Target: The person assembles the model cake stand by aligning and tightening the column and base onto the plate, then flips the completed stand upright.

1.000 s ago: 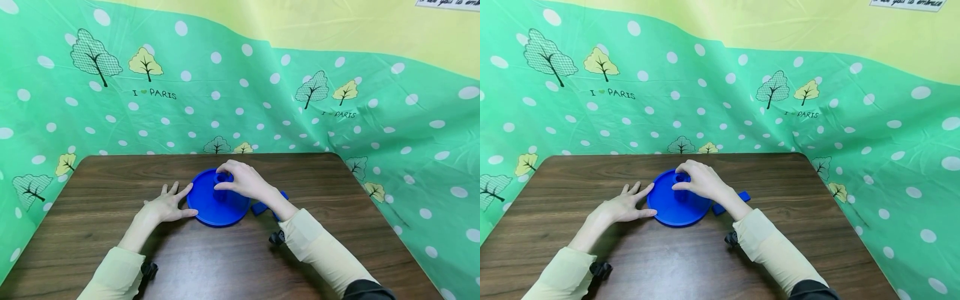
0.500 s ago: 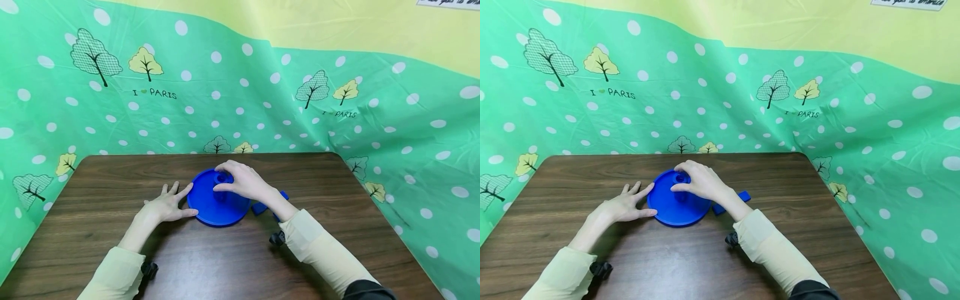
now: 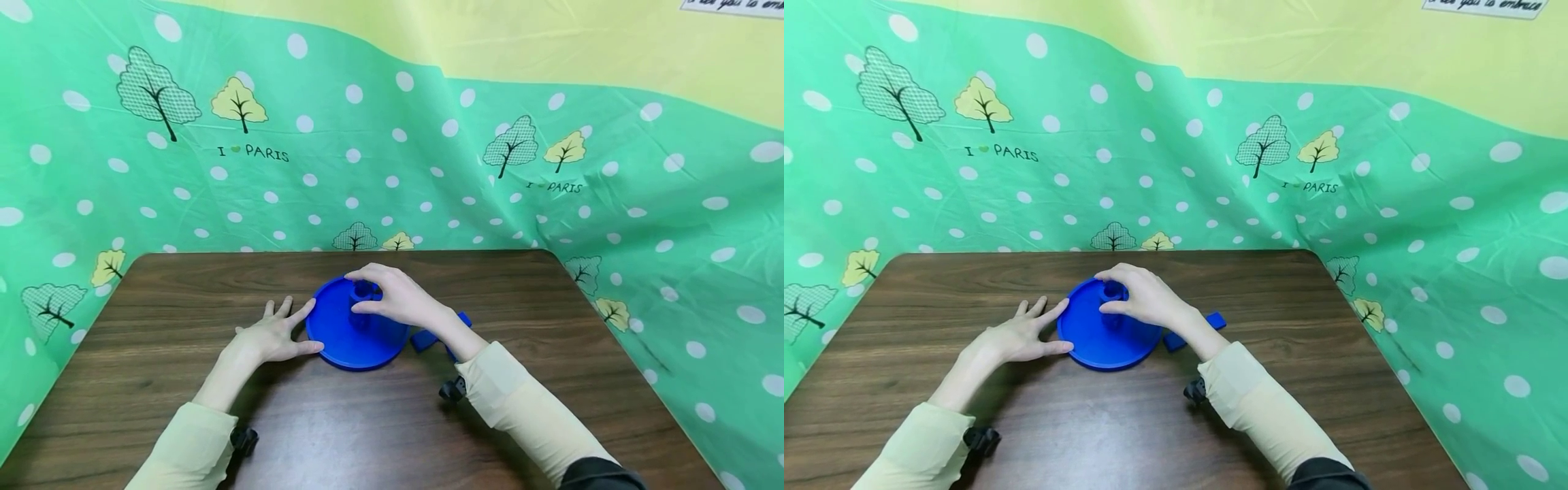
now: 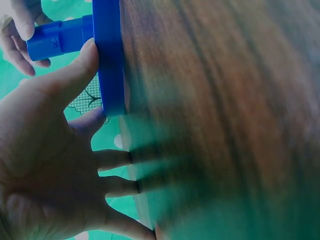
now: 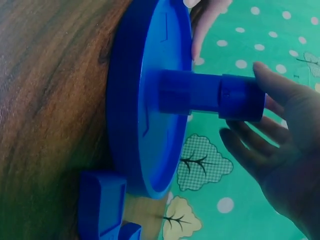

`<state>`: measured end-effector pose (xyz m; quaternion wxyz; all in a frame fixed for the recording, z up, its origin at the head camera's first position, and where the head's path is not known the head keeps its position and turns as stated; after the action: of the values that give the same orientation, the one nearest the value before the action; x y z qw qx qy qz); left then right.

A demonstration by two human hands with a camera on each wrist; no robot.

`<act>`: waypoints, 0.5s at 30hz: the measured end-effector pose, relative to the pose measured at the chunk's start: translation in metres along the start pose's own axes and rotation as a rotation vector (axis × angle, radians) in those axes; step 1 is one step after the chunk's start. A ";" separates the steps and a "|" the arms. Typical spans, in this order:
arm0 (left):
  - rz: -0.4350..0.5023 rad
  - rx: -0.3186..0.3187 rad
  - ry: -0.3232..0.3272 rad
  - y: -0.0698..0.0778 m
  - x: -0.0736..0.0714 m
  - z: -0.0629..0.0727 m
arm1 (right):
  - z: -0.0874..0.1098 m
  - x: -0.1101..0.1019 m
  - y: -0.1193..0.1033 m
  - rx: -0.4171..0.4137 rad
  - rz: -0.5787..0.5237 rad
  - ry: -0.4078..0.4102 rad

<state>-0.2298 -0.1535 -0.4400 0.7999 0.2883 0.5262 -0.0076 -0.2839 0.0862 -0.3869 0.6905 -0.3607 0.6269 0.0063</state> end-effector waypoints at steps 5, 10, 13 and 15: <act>0.000 -0.001 -0.006 0.001 0.000 -0.001 | 0.001 -0.001 0.002 -0.029 -0.032 -0.020; -0.001 0.009 -0.002 0.001 0.000 0.000 | 0.001 0.000 0.002 -0.028 -0.032 -0.004; -0.001 0.009 0.000 0.001 -0.001 0.001 | 0.002 -0.001 0.004 -0.020 -0.056 -0.016; -0.002 0.006 0.001 0.001 -0.001 0.001 | 0.005 -0.002 0.006 -0.013 -0.082 -0.026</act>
<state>-0.2291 -0.1532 -0.4390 0.7987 0.2903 0.5270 -0.0101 -0.2832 0.0938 -0.3888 0.6959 -0.3905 0.6026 -0.0132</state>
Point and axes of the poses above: each hand's wrist, its own z-axis away from the middle knuckle, its own x-axis out of the palm, y = z × x, the point moved 3 cm from there along -z, towards the middle knuckle, and after that the axes turned 15 degrees about x, right-handed, at the moved point
